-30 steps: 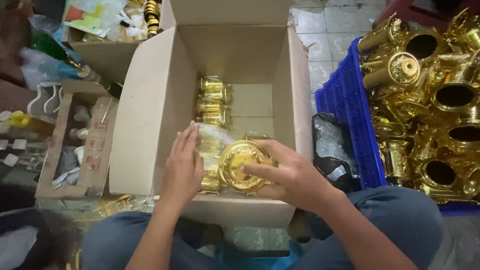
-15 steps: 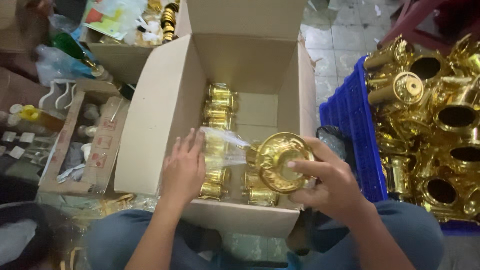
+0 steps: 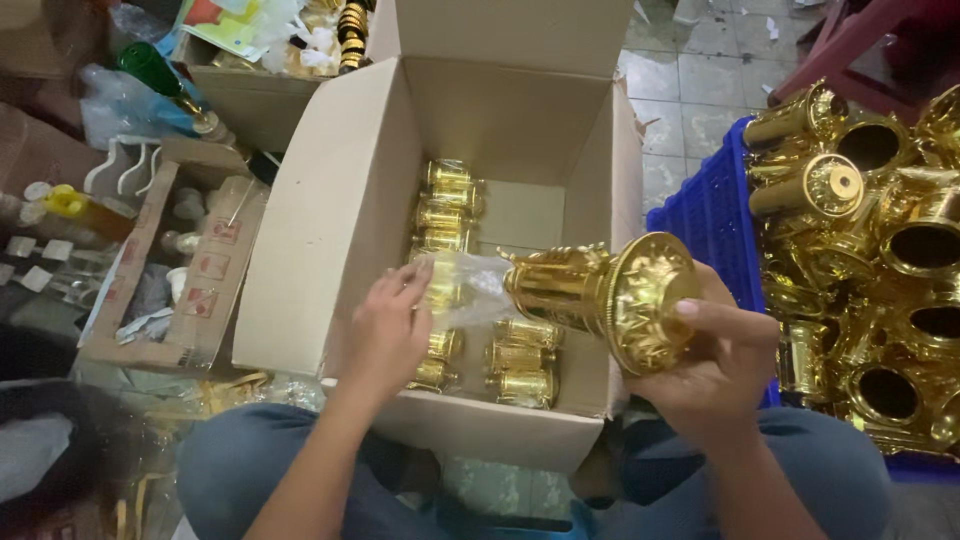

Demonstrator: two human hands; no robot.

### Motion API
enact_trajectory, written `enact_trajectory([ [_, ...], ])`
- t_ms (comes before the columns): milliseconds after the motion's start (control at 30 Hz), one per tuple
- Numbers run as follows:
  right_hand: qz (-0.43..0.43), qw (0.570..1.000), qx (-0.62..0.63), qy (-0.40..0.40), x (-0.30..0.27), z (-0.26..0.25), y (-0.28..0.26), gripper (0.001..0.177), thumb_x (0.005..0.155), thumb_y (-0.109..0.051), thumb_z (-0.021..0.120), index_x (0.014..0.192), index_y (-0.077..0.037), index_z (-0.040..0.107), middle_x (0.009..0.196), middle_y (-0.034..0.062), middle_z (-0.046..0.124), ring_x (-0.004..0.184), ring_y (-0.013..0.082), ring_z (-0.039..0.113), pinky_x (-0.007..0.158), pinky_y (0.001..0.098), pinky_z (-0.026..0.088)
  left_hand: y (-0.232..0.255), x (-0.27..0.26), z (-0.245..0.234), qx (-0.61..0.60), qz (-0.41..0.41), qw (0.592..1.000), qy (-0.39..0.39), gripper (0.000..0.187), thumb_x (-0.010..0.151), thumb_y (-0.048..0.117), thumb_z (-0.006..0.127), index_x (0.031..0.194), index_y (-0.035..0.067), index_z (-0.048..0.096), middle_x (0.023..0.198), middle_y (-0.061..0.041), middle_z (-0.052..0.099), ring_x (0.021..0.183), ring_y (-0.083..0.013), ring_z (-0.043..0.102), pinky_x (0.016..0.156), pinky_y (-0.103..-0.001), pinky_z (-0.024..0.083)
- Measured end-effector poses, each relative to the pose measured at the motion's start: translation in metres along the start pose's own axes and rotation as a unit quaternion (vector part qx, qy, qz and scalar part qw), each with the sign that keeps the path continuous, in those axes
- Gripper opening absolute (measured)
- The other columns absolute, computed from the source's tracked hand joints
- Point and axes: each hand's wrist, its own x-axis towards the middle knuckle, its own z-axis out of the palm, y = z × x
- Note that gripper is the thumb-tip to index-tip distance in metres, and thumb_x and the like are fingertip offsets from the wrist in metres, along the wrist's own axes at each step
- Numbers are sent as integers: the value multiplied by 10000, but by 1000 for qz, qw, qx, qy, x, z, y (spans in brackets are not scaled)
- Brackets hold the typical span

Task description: The person places gold-colored decorative objects into individual plastic bags and then arranges them inside a cardboard box.

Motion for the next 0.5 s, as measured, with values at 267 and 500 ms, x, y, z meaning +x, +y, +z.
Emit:
enact_trajectory([
  [267, 93, 993, 46, 51, -23, 27, 9, 762, 685, 13, 896, 1241, -193, 417, 1085, 153, 591, 893, 194, 679, 751, 281, 613, 32, -15, 18, -250, 91, 963, -54, 240, 919, -17, 467, 708, 45, 565, 1635, -106, 407, 1498, -254, 401, 1149, -407, 422],
  [500, 52, 979, -62, -187, -16, 29, 16, 527, 749, -57, 878, 1218, -156, 658, 1443, 300, 523, 1283, 422, 635, 981, 404, 595, 19, -15, 23, -279, 172, 942, 68, 676, 844, -13, 497, 1514, 49, 430, 1569, -165, 465, 1475, -323, 404, 1218, -483, 305],
])
